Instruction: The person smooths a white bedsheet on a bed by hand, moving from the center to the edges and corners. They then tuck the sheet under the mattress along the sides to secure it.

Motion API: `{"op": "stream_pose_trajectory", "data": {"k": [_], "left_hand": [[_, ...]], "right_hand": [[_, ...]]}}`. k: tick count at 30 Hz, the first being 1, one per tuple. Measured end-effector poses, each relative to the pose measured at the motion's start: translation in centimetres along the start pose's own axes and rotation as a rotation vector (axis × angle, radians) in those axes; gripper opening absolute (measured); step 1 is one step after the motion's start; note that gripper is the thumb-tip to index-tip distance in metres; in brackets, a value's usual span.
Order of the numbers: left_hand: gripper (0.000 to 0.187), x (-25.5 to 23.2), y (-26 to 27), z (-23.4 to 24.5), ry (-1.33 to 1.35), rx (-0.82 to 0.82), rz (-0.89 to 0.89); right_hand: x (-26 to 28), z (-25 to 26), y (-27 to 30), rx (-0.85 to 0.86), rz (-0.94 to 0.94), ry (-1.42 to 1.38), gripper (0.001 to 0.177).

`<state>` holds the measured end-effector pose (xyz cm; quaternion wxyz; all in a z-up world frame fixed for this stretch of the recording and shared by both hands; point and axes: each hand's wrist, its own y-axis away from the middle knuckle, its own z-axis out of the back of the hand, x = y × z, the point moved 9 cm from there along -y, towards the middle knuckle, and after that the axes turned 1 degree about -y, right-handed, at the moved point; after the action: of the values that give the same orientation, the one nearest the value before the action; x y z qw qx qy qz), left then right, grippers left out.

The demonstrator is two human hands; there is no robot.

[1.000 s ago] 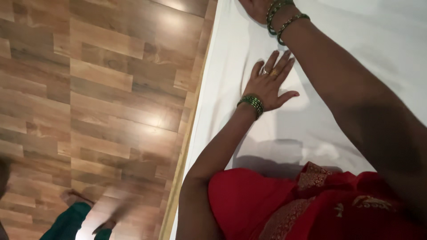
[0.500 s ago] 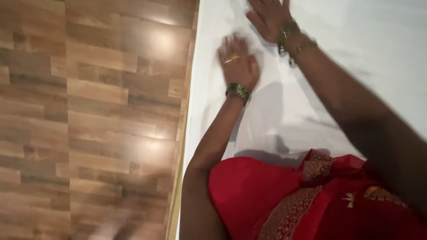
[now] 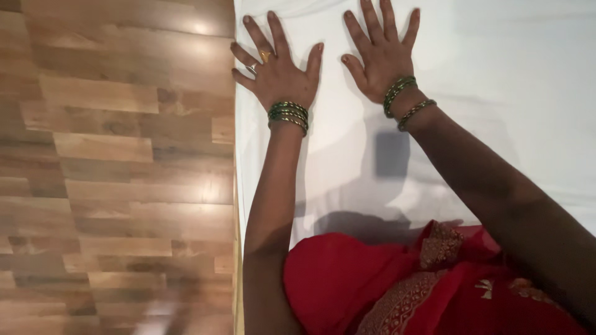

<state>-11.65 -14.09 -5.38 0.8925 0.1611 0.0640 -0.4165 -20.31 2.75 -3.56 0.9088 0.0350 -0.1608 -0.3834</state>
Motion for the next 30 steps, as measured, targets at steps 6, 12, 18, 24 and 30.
{"op": "stream_pose_trajectory", "data": {"k": [6,12,18,24,30], "left_hand": [[0.100,-0.1,0.2,0.3,0.017,-0.043,-0.010],[0.109,1.0,1.7,0.8,0.129,-0.101,-0.080],[0.094,3.0,7.6,-1.0,0.015,-0.097,0.026],[0.091,3.3,7.0,-1.8,0.051,0.057,0.074],[0.094,3.3,6.8,-1.4,0.031,0.035,0.043]], "right_hand": [[0.1,0.2,0.2,0.003,-0.018,0.000,0.066],[0.4,-0.6,0.8,-0.021,0.031,0.030,0.068],[5.7,-3.2,6.3,-0.022,0.111,0.031,0.067],[6.1,-3.7,6.6,-0.067,0.100,0.046,0.068],[6.3,-4.0,6.4,-0.050,0.081,0.074,0.069]]}}
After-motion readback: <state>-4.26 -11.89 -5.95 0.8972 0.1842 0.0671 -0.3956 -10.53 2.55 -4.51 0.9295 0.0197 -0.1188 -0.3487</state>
